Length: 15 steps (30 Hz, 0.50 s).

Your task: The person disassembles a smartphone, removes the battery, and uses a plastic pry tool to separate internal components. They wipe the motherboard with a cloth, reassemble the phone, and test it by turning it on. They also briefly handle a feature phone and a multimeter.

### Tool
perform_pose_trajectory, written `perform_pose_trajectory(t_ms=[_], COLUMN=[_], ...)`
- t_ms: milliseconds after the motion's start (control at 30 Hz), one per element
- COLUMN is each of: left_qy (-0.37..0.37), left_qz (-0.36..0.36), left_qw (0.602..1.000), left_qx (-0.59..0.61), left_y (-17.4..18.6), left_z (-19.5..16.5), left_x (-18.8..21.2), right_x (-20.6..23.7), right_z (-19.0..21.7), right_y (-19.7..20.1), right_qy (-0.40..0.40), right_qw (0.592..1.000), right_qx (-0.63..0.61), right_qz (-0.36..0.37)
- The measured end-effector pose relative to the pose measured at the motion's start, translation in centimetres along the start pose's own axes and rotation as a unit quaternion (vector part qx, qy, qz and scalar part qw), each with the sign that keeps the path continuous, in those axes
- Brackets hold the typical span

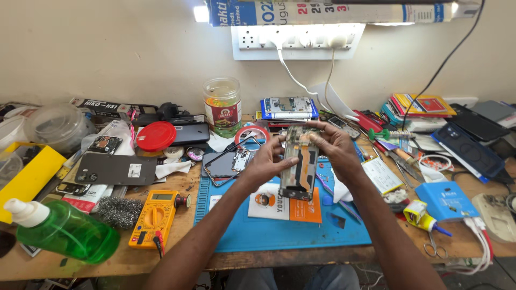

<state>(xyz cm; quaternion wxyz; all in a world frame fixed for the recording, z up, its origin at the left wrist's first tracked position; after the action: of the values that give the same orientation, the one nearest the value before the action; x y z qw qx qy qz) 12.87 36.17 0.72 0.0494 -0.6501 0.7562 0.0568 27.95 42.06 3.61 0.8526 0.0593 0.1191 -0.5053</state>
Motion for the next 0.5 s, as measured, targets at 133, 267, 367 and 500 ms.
perform_pose_trajectory(t_ms=[133,267,367,500], left_qy=[0.023,0.025,0.042,0.056], left_qz=[0.009,0.008,-0.016,-0.025], left_qw=[0.999,0.998,0.999,0.998], left_qx=[0.034,0.05,0.003,-0.031], left_y=[0.3,0.7,0.9,0.9], left_z=[4.2,5.6,5.5,4.8], left_x=[-1.0,-1.1,-1.1,-1.1], right_x=[-0.7,0.0,-0.2,-0.8], right_z=[-2.4,-3.5,-3.3,-3.4], right_y=[-0.5,-1.5,-1.9,-1.9], right_qy=[-0.012,-0.008,0.012,0.003], right_qw=[1.0,0.994,0.995,0.998], right_qx=[0.029,0.103,0.101,0.066], right_qz=[-0.002,0.021,0.019,0.002])
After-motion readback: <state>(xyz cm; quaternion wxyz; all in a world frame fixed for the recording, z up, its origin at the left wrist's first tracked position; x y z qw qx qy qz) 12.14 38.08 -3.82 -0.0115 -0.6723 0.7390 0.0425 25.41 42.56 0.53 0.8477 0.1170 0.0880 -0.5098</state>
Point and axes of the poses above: each hand's wrist, its own x-axis away from the middle knuckle, its own y-axis out of the back of the hand, z = x × y, the point moved 9 cm from there along -x, towards the middle knuckle
